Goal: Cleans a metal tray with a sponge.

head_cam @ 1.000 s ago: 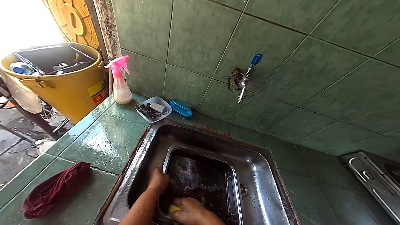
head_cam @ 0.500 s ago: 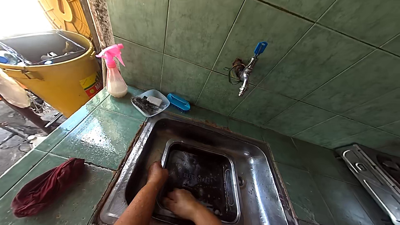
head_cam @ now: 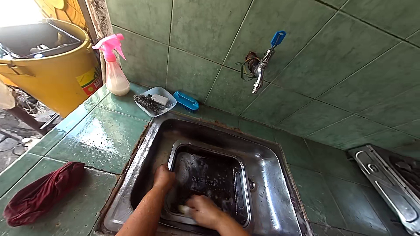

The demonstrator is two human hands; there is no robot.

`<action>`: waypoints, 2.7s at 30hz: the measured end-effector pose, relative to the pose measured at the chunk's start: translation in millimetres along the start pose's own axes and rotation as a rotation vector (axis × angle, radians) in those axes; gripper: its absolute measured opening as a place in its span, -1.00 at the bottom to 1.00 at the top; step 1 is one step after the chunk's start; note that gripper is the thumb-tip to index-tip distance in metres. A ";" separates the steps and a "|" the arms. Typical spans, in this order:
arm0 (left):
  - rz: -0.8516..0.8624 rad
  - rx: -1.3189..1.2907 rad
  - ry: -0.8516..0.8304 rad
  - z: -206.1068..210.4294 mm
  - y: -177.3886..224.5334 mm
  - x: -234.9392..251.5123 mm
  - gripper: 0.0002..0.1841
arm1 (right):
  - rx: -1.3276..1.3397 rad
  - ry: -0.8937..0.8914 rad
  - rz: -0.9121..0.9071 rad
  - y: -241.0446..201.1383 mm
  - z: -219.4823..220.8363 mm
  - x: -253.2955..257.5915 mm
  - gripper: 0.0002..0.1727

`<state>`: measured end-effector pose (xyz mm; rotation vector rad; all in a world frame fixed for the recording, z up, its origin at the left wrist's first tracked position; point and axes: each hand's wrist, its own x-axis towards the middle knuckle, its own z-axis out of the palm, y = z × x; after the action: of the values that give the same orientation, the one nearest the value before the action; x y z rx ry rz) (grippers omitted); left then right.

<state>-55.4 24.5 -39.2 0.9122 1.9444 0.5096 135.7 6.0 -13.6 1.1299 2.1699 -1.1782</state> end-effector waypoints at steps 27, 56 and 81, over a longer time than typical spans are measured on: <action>0.021 0.013 -0.013 2.5 5.3 -1.0 -0.71 | -0.042 0.074 0.111 30.3 1.0 -33.8 -0.64; 0.027 0.012 -0.019 3.7 3.4 4.6 -0.66 | 0.003 0.141 0.167 -50.0 8.2 21.0 -0.39; 0.099 0.110 -0.024 2.9 5.3 -3.7 -0.17 | 0.059 0.389 -0.148 51.9 23.4 -71.8 -0.66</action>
<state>-49.7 25.1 -35.1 1.0835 1.9274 0.4501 219.2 -30.2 -3.5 1.3355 2.5620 -1.1678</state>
